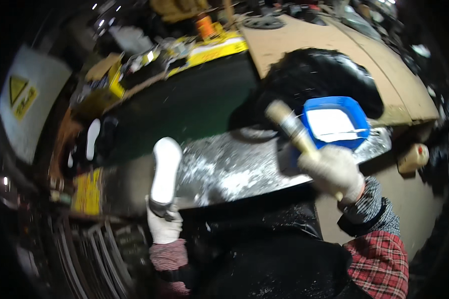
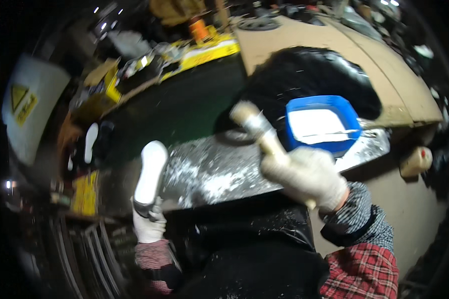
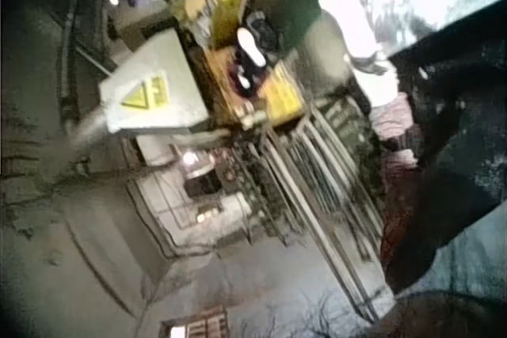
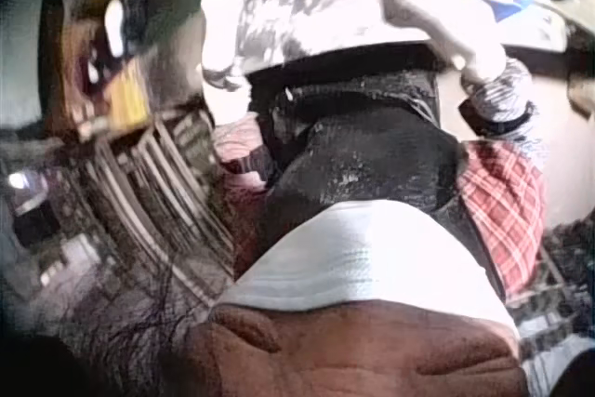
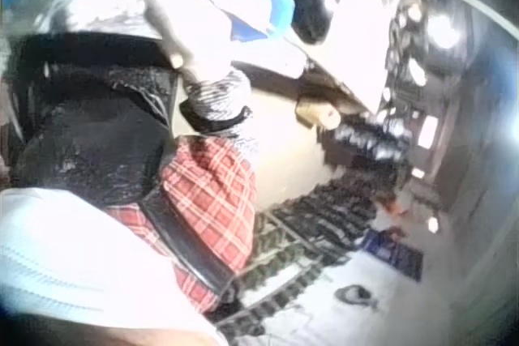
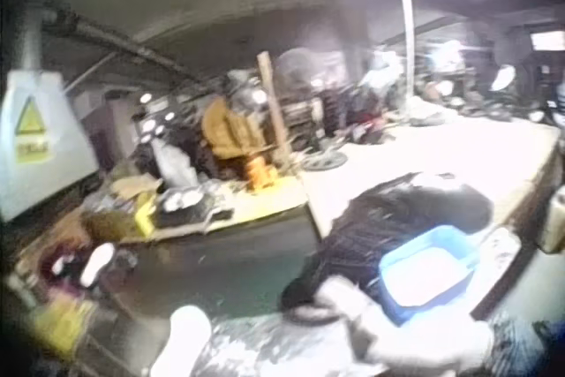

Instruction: The person repeatedly picks up black shoe parts, applies a white substance from a blue container using a brush, and places the parts on a metal workbench. The process is repeated for multiple shoe parts throughout the clip.

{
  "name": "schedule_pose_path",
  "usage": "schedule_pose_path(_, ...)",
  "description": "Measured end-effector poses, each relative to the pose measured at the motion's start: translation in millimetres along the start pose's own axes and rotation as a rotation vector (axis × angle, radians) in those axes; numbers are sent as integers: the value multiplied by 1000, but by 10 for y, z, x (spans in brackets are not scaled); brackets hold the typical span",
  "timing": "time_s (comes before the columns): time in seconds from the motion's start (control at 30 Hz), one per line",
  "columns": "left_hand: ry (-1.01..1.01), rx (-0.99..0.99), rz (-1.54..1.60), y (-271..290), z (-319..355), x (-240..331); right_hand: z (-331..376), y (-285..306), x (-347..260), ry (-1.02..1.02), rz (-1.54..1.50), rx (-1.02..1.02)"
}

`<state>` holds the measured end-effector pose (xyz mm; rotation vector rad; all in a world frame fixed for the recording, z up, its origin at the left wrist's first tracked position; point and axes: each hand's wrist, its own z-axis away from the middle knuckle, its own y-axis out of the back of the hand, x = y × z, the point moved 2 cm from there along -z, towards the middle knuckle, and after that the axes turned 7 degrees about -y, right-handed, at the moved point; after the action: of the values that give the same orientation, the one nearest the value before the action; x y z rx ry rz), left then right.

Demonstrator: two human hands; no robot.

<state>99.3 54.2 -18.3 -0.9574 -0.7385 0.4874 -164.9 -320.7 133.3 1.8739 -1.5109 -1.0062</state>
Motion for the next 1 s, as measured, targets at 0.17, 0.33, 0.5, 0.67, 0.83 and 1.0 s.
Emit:
schedule_pose_path(0.17,-500,302,124,-558,-609,2,712,864,1325,-479,-332,586)
schedule_pose_path(0.33,259,-131,-191,-1474,-978,-1289,1154,1209,2719,-834,302,784)
schedule_pose_path(0.5,369,-280,-326,-2096,-1533,-2156,894,774,4074,-1062,313,595)
schedule_pose_path(0.67,-66,-87,-372,-1428,-2564,-2197,291,229,4624,-740,-62,420)
schedule_pose_path(0.83,32,-60,-389,-2098,-1473,-1980,-164,-18,3835,-631,-421,287)
schedule_pose_path(1.0,-331,-136,-568,-1900,-1139,-1362,-120,234,3500,-647,-80,247)
